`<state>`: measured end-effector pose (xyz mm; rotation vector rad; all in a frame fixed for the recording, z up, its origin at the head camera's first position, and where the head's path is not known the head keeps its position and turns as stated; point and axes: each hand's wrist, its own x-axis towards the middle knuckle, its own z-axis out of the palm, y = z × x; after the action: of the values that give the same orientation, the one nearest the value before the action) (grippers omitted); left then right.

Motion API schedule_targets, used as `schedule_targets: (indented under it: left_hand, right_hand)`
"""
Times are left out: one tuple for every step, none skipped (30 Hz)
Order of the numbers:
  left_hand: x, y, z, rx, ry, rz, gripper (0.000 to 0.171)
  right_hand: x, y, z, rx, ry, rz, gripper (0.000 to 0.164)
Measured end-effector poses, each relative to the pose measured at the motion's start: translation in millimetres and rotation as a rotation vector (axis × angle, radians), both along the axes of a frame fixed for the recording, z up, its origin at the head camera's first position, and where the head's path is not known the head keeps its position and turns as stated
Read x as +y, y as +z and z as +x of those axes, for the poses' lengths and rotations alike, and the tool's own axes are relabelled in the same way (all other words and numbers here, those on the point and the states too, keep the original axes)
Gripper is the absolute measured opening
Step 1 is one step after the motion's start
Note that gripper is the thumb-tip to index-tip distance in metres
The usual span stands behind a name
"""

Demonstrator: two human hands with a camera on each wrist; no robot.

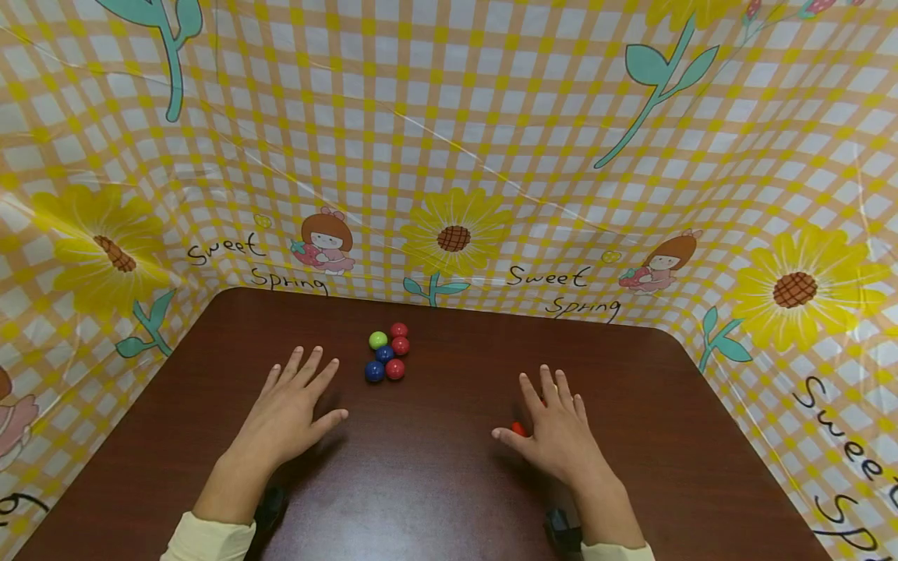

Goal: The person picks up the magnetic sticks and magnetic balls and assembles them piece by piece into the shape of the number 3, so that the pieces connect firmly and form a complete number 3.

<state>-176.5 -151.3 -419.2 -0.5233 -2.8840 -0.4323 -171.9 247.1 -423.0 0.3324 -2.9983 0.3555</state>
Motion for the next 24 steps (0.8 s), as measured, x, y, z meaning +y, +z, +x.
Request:
schedule_targets:
  left_hand:
    - [0.1, -0.1, 0.1, 0.0, -0.001, 0.0, 0.076]
    - [0.2, -0.2, 0.1, 0.001, -0.002, 0.0, 0.076]
    - [0.2, -0.3, 0.1, 0.001, -0.002, 0.0, 0.076]
    - [0.3, -0.6, 0.1, 0.001, -0.003, 0.001, 0.076]
    - [0.4, -0.8, 0.1, 0.001, -0.004, 0.001, 0.076]
    - [0.5, -0.9, 0.1, 0.001, -0.005, 0.001, 0.076]
    - [0.7, -1.1, 0.0, 0.001, -0.006, 0.001, 0.076]
    - [0.8, -1.2, -0.1, 0.001, -0.007, 0.002, 0.076]
    - [0.9, -1.2, -0.1, 0.001, -0.007, 0.003, 0.076]
    - [1.1, -1.3, -0.1, 0.0, -0.008, 0.003, 0.076]
    - [1.4, -1.3, -0.2, 0.0, -0.009, 0.003, 0.076]
    - [1.7, -1.4, -0.2, -0.002, -0.009, 0.004, 0.076]
    - [2.0, -1.5, -0.2, -0.003, -0.009, 0.001, 0.076]
    - [2.3, -1.6, -0.2, -0.004, -0.01, 0.002, 0.076]
    - [2.7, -1.7, -0.3, -0.005, -0.011, 0.001, 0.076]
    - [3.2, -1.8, -0.5, -0.005, -0.013, 0.001, 0.076]
    - [3.6, -1.9, -0.7, -0.005, -0.015, 0.003, 0.076]
    - [4.0, -1.8, -0.9, -0.004, -0.016, 0.006, 0.076]
    - [4.6, -1.9, -1.2, -0.004, -0.019, 0.009, 0.076]
    - [5.0, -1.9, -1.5, -0.005, -0.022, 0.018, 0.076]
    - [5.4, -2.0, -1.9, -0.007, -0.025, 0.025, 0.075]
    - [5.8, -2.3, -2.3, -0.011, -0.029, 0.034, 0.075]
    - [6.2, -2.8, -2.9, -0.015, -0.033, 0.042, 0.075]
    - [6.6, -3.3, -3.4, -0.019, -0.038, 0.048, 0.075]
  right_hand:
    - [0.0, 0.1, 0.5, -0.002, 0.0, -0.001, 0.099]
    - [0.1, 0.2, 0.8, -0.005, 0.0, -0.001, 0.099]
    - [0.1, 0.2, 1.0, -0.006, 0.001, 0.0, 0.099]
    - [0.2, 0.1, 1.5, -0.009, 0.001, 0.0, 0.1]
    - [0.3, 0.1, 1.9, -0.011, 0.002, 0.001, 0.1]
    - [0.3, 0.1, 2.1, -0.013, 0.003, 0.0, 0.1]
    - [0.3, 0.1, 2.2, -0.012, 0.004, 0.0, 0.1]
    - [0.3, 0.0, 2.3, -0.01, 0.005, -0.001, 0.099]
    - [0.4, -0.1, 2.4, -0.007, 0.005, -0.001, 0.099]
    - [0.4, -0.3, 2.4, -0.004, 0.006, -0.001, 0.099]
    - [0.5, -0.6, 2.4, -0.002, 0.006, -0.002, 0.098]
    - [0.6, -0.9, 2.4, 0.0, 0.007, 0.0, 0.098]
    - [0.6, -1.2, 2.5, 0.002, 0.009, 0.0, 0.097]
    - [0.5, -1.6, 2.6, 0.004, 0.011, -0.002, 0.097]
    - [0.5, -1.9, 2.6, 0.006, 0.014, -0.003, 0.096]
    - [0.6, -2.2, 2.6, 0.006, 0.017, -0.005, 0.095]
    - [0.7, -2.5, 2.3, 0.008, 0.021, -0.008, 0.095]
    - [0.7, -2.6, 2.1, 0.01, 0.026, -0.012, 0.094]
    - [0.9, -2.6, 1.9, 0.012, 0.032, -0.019, 0.093]
    - [1.2, -2.5, 1.6, 0.014, 0.038, -0.025, 0.092]
    - [1.6, -2.4, 1.2, 0.014, 0.044, -0.032, 0.092]
    - [2.3, -2.3, 1.0, 0.019, 0.053, -0.043, 0.091]
    - [3.0, -2.0, 1.0, 0.02, 0.06, -0.056, 0.09]
    - [3.6, -1.7, 1.2, 0.018, 0.066, -0.074, 0.089]
